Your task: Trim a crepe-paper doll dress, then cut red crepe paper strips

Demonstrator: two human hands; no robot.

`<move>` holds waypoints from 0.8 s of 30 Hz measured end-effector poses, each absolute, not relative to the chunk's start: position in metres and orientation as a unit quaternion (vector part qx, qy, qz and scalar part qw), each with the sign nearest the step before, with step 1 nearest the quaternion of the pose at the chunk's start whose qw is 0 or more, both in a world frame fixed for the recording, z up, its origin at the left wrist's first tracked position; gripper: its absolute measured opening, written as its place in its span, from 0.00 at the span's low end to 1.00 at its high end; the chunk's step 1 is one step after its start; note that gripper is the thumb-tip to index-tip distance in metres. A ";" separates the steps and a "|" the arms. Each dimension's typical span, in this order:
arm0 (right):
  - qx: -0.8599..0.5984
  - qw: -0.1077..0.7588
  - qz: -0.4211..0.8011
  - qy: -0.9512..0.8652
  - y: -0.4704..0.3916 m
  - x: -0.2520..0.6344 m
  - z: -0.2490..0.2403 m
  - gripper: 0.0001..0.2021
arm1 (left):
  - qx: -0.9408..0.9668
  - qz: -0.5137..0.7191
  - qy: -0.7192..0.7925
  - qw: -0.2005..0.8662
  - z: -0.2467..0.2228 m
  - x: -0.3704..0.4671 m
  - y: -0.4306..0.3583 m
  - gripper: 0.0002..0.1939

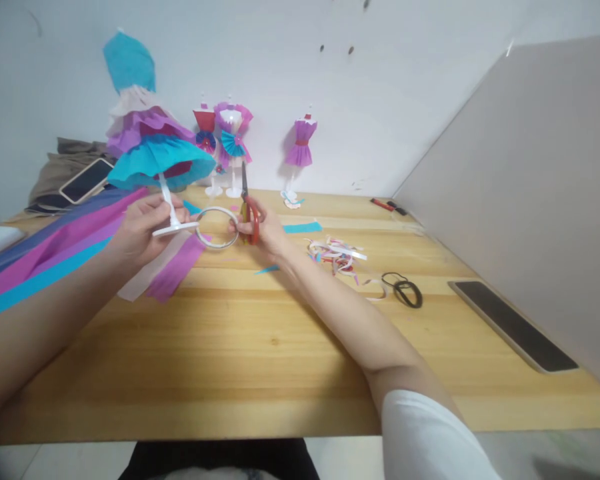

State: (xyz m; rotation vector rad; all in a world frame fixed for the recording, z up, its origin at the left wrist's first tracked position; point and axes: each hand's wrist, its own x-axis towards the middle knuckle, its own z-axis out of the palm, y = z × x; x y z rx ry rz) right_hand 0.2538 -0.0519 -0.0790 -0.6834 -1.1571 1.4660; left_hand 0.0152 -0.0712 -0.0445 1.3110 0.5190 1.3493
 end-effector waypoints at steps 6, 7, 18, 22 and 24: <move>-0.367 0.556 0.534 -0.520 -0.037 0.265 -0.089 0.34 | 0.538 0.572 0.292 0.547 -0.056 0.016 -0.068 0.16; -0.368 0.554 0.540 -0.516 -0.036 0.265 -0.092 0.33 | 0.542 0.563 0.299 0.548 -0.058 0.018 -0.070 0.16; -0.294 0.620 0.504 -0.524 -0.042 0.277 -0.068 0.31 | 0.622 0.492 0.319 0.519 -0.054 0.028 -0.086 0.20; -0.259 0.655 0.355 -0.615 -0.061 0.292 -0.031 0.28 | 0.629 0.484 0.321 0.517 -0.046 0.029 -0.091 0.19; -0.239 0.638 0.247 -0.689 -0.075 0.299 -0.014 0.26 | 0.630 0.481 0.321 0.519 -0.043 0.029 -0.093 0.19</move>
